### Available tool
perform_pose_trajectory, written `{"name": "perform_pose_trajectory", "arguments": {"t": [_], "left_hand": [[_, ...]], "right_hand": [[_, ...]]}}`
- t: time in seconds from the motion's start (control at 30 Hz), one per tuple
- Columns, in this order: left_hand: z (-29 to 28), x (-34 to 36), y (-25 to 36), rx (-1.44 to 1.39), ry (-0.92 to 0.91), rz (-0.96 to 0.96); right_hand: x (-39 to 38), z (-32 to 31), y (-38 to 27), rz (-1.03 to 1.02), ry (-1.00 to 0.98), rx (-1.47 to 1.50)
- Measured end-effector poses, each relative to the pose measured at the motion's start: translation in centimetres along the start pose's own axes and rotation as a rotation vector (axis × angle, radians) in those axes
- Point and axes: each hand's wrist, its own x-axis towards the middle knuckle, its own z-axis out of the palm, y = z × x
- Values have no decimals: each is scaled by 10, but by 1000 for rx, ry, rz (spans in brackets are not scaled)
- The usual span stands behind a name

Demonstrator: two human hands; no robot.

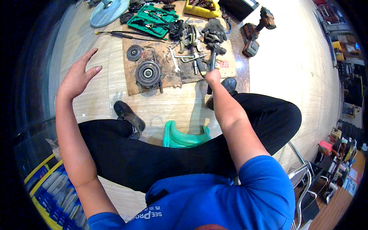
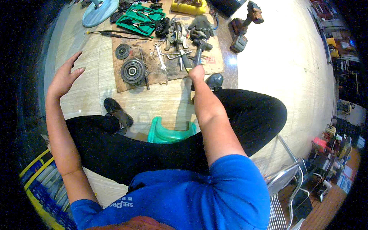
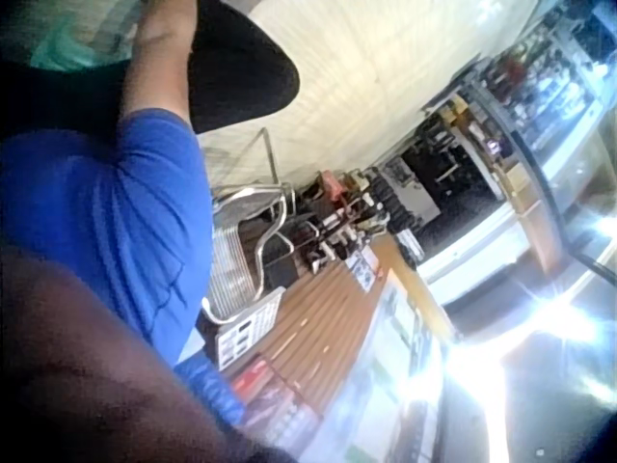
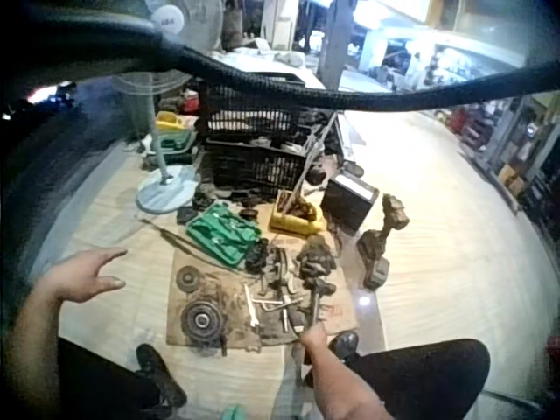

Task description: The person uses pliers and a screwdriver to remove a ring from a metal assembly, then uses a hammer to drive a metal rod into another component.

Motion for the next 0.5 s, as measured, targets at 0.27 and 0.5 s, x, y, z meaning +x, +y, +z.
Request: {"name": "perform_pose_trajectory", "arguments": {"t": [0.27, 0.5], "left_hand": [[7, -2, -12, -45, 1, -9], [4, 0, -4, -42, -42, -63]], "right_hand": [[44, -57, 34, -167, 36, -110], [61, -74, 45, -132, 47, -217]]}}
